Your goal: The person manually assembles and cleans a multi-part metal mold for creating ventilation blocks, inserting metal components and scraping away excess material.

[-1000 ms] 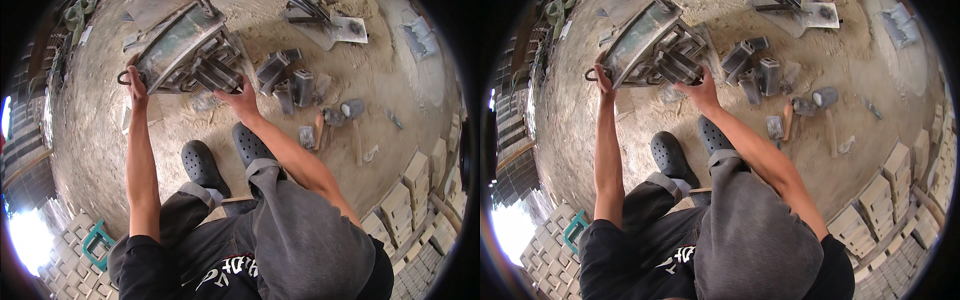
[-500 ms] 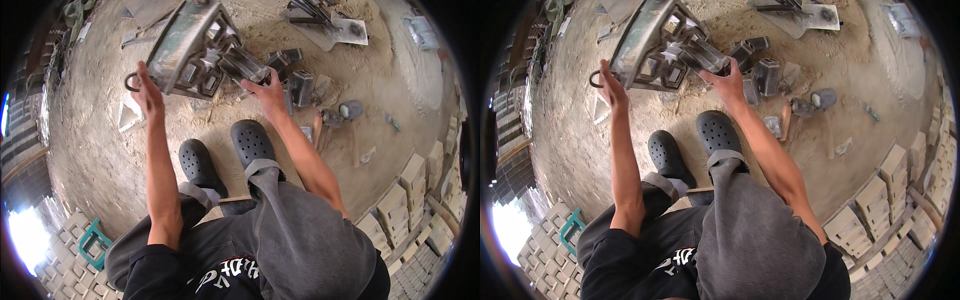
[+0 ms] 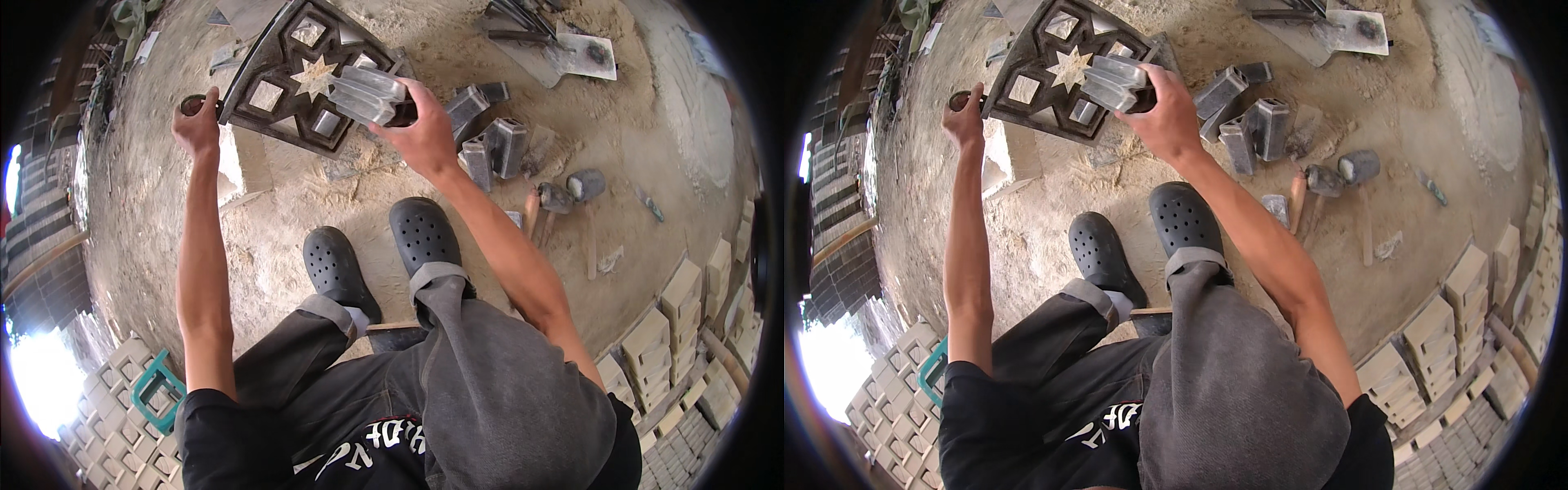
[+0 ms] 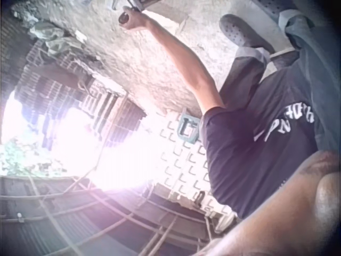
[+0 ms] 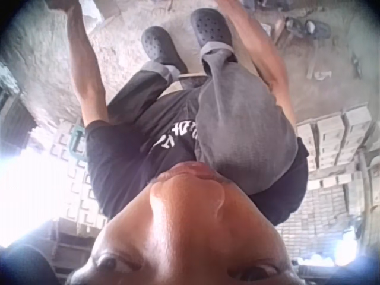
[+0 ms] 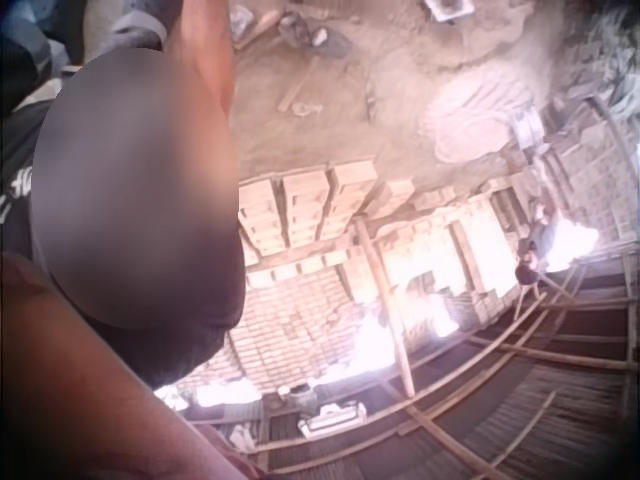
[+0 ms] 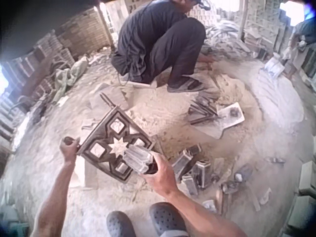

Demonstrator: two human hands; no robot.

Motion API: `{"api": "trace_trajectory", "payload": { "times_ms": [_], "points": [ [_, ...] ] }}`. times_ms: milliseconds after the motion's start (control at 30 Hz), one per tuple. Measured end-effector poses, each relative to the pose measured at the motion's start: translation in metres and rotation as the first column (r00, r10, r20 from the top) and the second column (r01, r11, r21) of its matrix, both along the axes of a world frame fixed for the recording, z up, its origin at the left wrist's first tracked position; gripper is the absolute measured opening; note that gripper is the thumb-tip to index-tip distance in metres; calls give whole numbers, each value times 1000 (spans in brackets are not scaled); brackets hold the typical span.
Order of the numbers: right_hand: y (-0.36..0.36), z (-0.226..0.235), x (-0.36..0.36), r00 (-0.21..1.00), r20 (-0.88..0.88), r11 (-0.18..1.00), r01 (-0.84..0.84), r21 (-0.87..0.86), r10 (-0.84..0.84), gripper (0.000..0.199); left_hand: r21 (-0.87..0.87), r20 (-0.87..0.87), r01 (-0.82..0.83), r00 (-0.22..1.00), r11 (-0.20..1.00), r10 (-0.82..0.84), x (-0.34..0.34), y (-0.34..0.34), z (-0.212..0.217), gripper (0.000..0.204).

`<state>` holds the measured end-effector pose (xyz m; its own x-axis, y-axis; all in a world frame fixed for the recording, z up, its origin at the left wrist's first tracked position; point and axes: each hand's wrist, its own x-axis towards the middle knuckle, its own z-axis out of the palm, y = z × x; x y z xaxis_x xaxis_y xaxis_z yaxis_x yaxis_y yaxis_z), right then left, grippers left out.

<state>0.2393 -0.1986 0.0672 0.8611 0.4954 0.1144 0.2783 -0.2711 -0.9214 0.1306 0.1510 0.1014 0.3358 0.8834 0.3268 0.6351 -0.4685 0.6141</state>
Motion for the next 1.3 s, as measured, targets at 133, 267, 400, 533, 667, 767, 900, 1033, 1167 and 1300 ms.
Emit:
{"api": "trace_trajectory", "payload": {
  "times_ms": [133,267,400,533,667,767,900,1033,1167,1300],
  "points": [
    [26,21,-1,990,142,999,13,36,-18,57,4,-105,-20,994,1000,20,-8,29,-4,49],
    [42,27,5,971,238,999,-34,11,30,54,-37,-48,-37,998,999,35,-3,28,-13,48],
    [56,39,0,975,215,998,-41,-57,52,51,-5,91,-9,996,1000,10,-5,10,-14,44],
    [63,43,-1,976,214,998,-26,-60,38,52,32,131,-16,991,999,12,-2,-10,-10,43],
    [67,43,-3,990,116,987,-65,-148,82,57,41,169,-19,986,999,12,-2,-22,-6,39],
    [72,33,0,988,109,982,-90,-169,110,60,8,256,19,967,1000,-20,0,-32,-5,38],
    [79,29,-7,980,169,970,-65,-235,107,69,6,295,11,956,1000,-12,-1,-32,-7,40],
    [71,36,-17,938,345,970,62,-236,24,77,-17,277,0,961,1000,5,-3,-31,-7,41],
    [72,8,-16,930,357,990,-38,-134,84,80,-12,260,5,966,1000,-1,-6,-23,-11,42],
    [76,-13,-8,899,414,985,-85,-149,140,79,27,250,-3,968,1000,-3,1,-35,-4,42]
  ]
}}
